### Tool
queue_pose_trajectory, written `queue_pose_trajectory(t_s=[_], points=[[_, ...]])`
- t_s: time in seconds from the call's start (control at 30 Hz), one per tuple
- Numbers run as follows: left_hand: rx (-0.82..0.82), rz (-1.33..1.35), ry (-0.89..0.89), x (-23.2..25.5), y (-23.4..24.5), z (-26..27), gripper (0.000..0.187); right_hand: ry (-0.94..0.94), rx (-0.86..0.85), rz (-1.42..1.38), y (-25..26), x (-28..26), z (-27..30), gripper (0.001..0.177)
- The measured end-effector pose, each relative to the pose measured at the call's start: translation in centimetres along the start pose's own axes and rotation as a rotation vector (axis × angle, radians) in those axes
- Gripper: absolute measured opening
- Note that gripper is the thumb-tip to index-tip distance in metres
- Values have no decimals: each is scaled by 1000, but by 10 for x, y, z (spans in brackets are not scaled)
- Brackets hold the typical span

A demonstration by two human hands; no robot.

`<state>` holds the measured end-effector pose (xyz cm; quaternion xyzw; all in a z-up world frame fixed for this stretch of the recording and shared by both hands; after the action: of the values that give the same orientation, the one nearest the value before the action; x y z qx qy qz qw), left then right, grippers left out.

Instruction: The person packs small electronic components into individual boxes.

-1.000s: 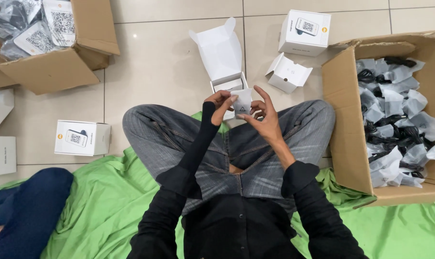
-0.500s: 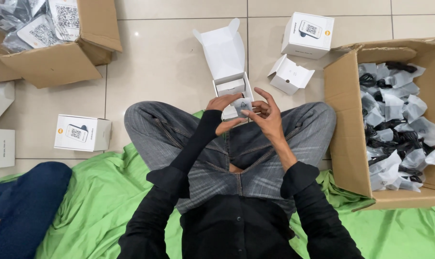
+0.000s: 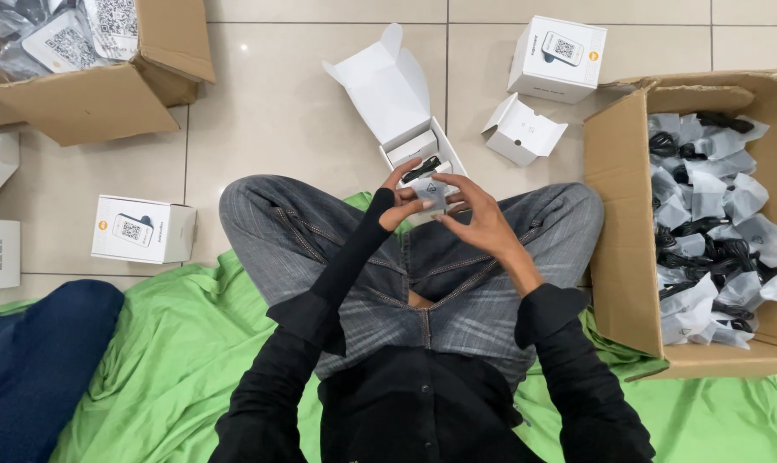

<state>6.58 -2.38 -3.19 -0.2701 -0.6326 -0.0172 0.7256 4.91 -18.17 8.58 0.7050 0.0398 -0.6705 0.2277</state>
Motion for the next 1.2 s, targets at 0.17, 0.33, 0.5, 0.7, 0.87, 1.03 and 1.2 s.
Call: queue_pose_trajectory(t_s=[0.17,0.33,0.5,0.7,0.87,1.03,1.2], points=[[111,-225,53,3,15,-9,79,-60,-32,428,9,14,-19,49],[345,-1311,-421,42,38,-35,74,145,81,589,28,22,-42,53],[204,-1398,-317,22,53,-68,80,102,6,598,21,26,-52,46],[-37,-1219,-309,6,51,-74,88,125,-79,734,5,51,-68,47],[-43,-1220,-315,0,51,-72,90,101,-182,807,-12,61,-77,45],[-35,-1202,-329,-4,49,-73,86,81,-101,858,-10,63,-82,46],[-1,-1164,-294,13,39,-59,84,128,-45,853,-11,59,-81,47]])
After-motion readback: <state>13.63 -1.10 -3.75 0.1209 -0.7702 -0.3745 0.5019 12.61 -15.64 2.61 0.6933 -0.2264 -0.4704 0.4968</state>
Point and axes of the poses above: each hand's wrist, its own z-axis away from the middle knuckle, its own y-axis out of the back of the hand, x = y × z, the point moved 7 cm from there along -z, towards the middle knuckle, and after that the axes turned 1 degree about -y, right-handed, at the moved point
